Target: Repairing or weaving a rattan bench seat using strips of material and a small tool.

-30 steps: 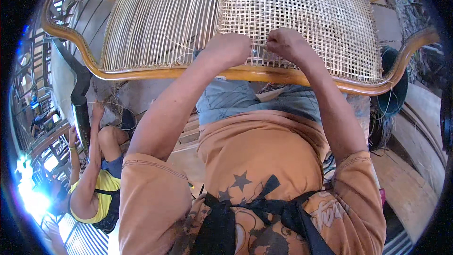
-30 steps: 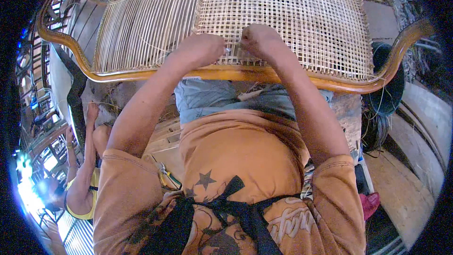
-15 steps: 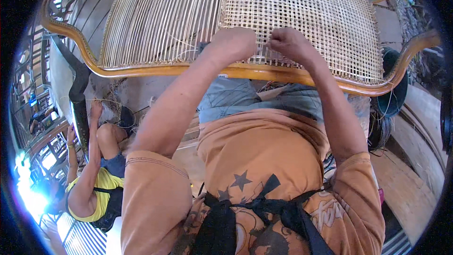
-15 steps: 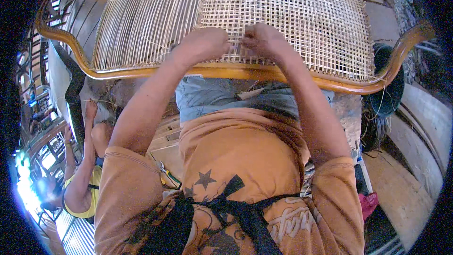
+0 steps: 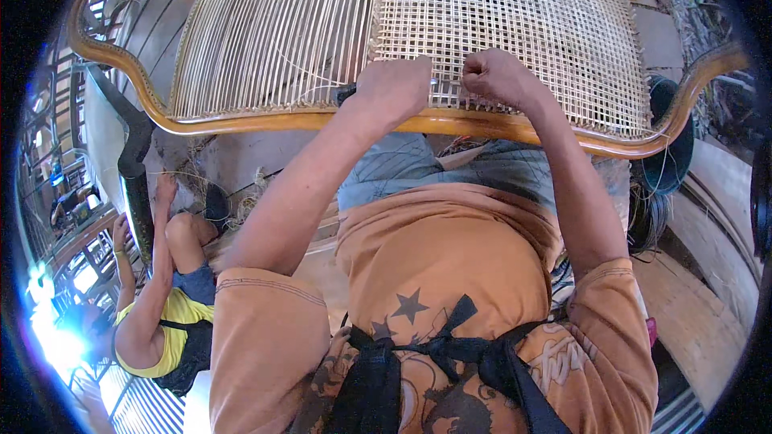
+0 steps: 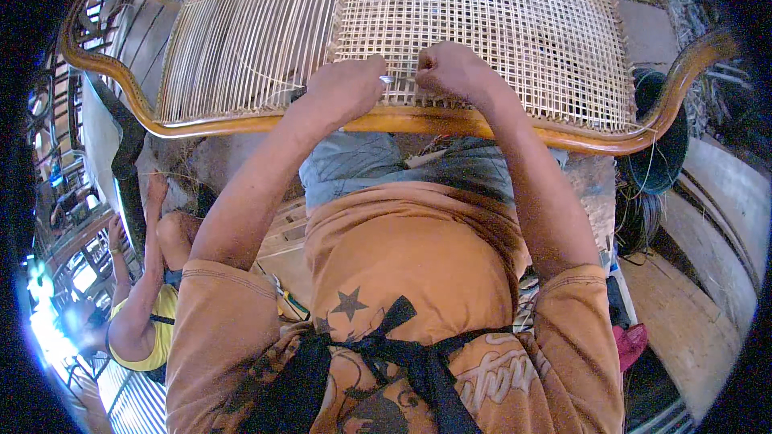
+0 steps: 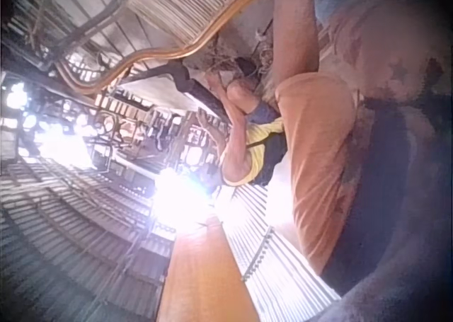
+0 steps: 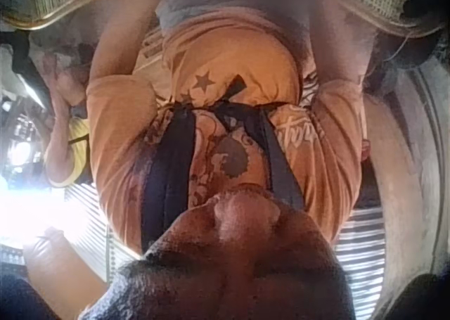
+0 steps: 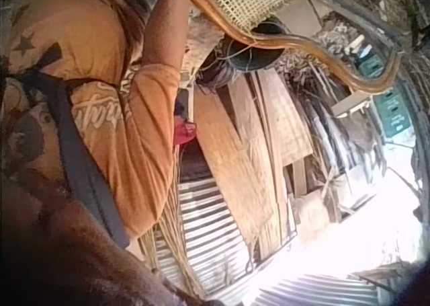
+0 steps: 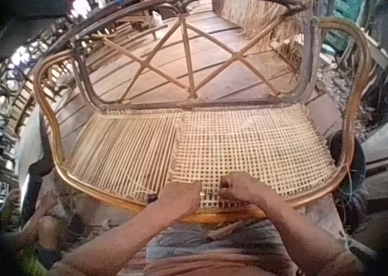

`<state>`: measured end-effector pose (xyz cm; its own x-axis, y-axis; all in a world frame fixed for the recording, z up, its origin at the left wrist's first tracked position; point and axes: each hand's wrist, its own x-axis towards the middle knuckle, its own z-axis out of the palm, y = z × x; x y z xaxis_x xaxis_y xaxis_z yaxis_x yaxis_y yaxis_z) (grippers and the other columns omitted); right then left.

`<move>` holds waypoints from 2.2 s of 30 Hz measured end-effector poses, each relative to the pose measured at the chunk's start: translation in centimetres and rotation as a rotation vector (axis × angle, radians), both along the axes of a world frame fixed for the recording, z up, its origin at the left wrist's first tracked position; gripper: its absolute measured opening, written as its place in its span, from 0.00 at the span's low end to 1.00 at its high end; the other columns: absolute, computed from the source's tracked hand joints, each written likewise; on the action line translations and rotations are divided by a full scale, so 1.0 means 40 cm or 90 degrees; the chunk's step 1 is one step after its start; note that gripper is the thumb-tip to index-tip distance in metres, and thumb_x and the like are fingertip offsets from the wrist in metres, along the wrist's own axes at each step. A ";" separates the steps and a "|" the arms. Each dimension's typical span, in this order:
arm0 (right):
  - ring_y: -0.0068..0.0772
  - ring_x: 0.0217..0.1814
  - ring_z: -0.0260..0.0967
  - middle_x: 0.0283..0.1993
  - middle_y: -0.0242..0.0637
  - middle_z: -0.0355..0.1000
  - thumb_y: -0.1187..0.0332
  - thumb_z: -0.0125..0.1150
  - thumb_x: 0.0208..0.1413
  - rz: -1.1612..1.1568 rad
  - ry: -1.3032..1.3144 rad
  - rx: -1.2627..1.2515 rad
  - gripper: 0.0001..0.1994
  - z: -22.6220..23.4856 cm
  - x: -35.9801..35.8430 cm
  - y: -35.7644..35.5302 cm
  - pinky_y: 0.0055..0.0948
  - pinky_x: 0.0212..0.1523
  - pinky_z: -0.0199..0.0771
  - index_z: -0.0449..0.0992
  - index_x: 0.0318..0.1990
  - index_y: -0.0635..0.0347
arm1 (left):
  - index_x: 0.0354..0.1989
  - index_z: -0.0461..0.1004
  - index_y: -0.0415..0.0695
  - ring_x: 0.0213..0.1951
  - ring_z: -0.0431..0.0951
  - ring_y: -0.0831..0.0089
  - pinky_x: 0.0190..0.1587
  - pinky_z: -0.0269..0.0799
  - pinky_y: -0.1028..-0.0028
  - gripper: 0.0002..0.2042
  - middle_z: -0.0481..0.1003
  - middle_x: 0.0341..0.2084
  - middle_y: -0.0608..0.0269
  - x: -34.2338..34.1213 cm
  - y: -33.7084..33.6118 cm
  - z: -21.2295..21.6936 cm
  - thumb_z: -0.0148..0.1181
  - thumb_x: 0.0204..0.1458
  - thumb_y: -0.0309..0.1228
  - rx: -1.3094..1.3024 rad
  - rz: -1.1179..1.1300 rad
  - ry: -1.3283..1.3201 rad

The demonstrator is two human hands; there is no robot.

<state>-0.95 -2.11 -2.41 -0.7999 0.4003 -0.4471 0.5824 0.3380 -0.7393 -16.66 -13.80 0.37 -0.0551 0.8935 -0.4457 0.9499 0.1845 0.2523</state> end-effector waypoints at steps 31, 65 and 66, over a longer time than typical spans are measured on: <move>0.43 0.26 0.70 0.24 0.48 0.71 0.64 0.55 0.46 0.002 0.000 0.084 0.11 -0.027 -0.024 -0.020 0.37 0.31 0.69 0.76 0.30 0.64 | 0.33 0.78 0.42 0.37 0.78 0.56 0.41 0.72 0.59 0.24 0.77 0.32 0.50 -0.023 0.056 0.052 0.54 0.45 0.54 -0.238 0.112 0.063; 0.48 0.32 0.72 0.26 0.49 0.72 0.60 0.58 0.46 -0.043 -0.056 0.102 0.13 -0.011 -0.055 -0.037 0.41 0.34 0.70 0.76 0.28 0.63 | 0.29 0.77 0.41 0.35 0.77 0.52 0.38 0.72 0.57 0.16 0.76 0.29 0.47 -0.014 0.055 0.064 0.47 0.50 0.40 -0.165 -0.063 0.154; 0.48 0.31 0.72 0.26 0.49 0.72 0.61 0.57 0.46 -0.045 0.042 0.153 0.12 -0.015 -0.043 -0.044 0.41 0.34 0.70 0.76 0.28 0.63 | 0.29 0.77 0.40 0.35 0.77 0.52 0.38 0.72 0.57 0.15 0.76 0.29 0.48 -0.007 0.060 0.066 0.46 0.49 0.38 -0.181 -0.059 0.180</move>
